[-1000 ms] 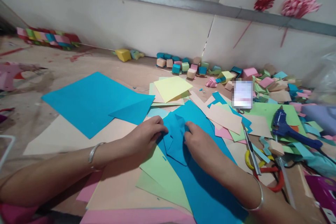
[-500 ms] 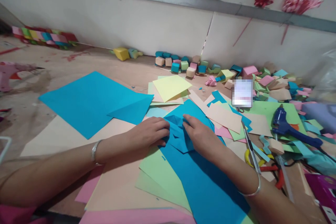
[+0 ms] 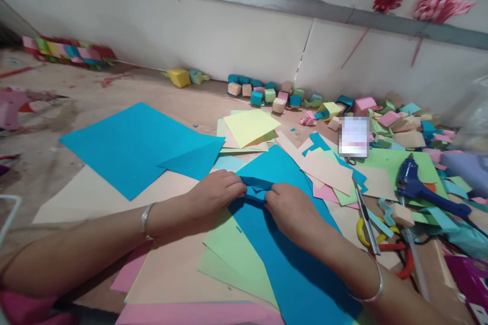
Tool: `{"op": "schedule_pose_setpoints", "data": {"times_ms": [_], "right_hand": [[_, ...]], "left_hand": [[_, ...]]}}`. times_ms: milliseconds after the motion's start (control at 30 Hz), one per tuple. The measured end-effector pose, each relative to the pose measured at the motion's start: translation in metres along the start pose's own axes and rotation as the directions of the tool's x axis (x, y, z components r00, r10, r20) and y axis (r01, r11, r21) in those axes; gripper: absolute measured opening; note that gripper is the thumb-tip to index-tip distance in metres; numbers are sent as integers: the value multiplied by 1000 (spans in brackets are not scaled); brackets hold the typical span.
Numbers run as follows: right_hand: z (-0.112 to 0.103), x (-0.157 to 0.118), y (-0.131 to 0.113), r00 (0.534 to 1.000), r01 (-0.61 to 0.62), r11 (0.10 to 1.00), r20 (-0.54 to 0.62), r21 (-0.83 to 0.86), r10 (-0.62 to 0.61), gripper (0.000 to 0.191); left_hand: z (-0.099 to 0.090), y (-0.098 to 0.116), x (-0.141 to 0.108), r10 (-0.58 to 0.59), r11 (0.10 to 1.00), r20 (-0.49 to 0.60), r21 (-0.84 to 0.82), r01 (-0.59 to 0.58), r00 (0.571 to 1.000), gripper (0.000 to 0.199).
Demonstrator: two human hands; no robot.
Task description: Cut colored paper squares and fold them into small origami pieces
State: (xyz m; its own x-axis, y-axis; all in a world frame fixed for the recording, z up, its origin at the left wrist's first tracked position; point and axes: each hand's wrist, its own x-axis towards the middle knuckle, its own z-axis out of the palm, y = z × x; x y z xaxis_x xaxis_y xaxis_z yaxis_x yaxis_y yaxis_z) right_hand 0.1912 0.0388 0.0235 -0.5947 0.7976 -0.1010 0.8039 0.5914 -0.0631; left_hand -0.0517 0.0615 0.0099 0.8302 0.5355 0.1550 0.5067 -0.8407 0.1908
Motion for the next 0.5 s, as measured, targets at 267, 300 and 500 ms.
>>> {"op": "schedule_pose_setpoints", "data": {"times_ms": [267,300,500], "right_hand": [[-14,5,-2,956,-247,967,183,66,232,17],[-15,5,-2,951,-261,963,188,61,246,19],[-20,9,6,926,-332,941,215,70,311,24]], "left_hand": [[4,-2,6,-278,956,-36,-103,273,960,27],[4,-2,6,-306,946,-19,-119,301,952,25],[1,-2,4,-388,910,24,-152,387,921,16]]}}
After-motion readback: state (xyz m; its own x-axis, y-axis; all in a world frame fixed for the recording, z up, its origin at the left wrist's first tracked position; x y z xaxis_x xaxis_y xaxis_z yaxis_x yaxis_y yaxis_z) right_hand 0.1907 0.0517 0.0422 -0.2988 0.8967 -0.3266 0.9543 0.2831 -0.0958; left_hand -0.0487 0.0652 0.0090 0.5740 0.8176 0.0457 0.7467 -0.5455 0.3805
